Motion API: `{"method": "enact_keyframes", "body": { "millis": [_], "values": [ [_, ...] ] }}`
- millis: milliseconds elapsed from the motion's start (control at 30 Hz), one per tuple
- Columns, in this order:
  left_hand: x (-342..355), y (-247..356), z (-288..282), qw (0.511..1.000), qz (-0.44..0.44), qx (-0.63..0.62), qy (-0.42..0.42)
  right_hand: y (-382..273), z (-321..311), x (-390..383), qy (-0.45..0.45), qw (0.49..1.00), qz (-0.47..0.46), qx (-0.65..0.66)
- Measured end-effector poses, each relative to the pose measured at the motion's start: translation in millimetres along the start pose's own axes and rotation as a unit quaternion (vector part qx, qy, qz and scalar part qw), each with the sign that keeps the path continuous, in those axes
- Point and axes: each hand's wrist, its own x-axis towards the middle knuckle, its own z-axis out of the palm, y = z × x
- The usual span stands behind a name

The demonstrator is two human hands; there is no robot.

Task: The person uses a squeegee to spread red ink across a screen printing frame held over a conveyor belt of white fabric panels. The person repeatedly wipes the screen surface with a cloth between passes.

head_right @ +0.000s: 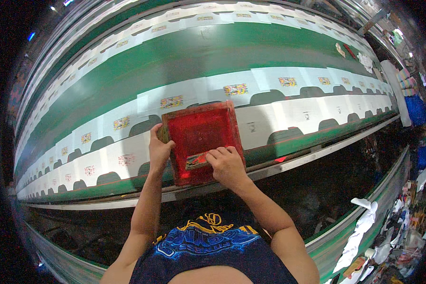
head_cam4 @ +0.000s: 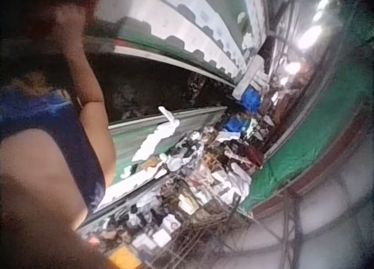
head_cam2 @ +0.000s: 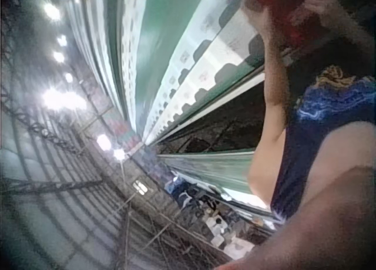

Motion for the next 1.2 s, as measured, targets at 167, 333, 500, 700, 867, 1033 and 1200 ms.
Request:
{"method": "enact_keyframes", "body": {
  "millis": [167,333,500,700,867,1033,1200],
  "values": [
    [-17,46,89,1.0,-0.024,0.013,-0.009,76,-36,-38,0.001,1.0,0.012,-0.019],
    [-24,65,155,0.999,-0.035,0.001,-0.022,133,-60,-64,-0.019,0.999,0.03,-0.02],
    [-23,55,187,0.999,-0.026,-0.039,-0.024,160,-62,-79,-0.025,0.999,0.03,0.0],
    [-24,61,191,0.999,-0.044,0.0,-0.02,169,-64,-82,-0.053,0.998,0.037,0.019],
    [-26,65,192,0.999,-0.039,0.01,-0.024,170,-66,-81,-0.036,0.999,0.032,0.02],
    [-26,66,192,0.999,-0.034,0.022,-0.028,169,-68,-81,-0.059,0.997,0.042,0.019],
    [-25,63,193,0.996,-0.05,0.068,-0.022,166,-68,-81,-0.051,0.997,0.044,0.024]
  ]
}}
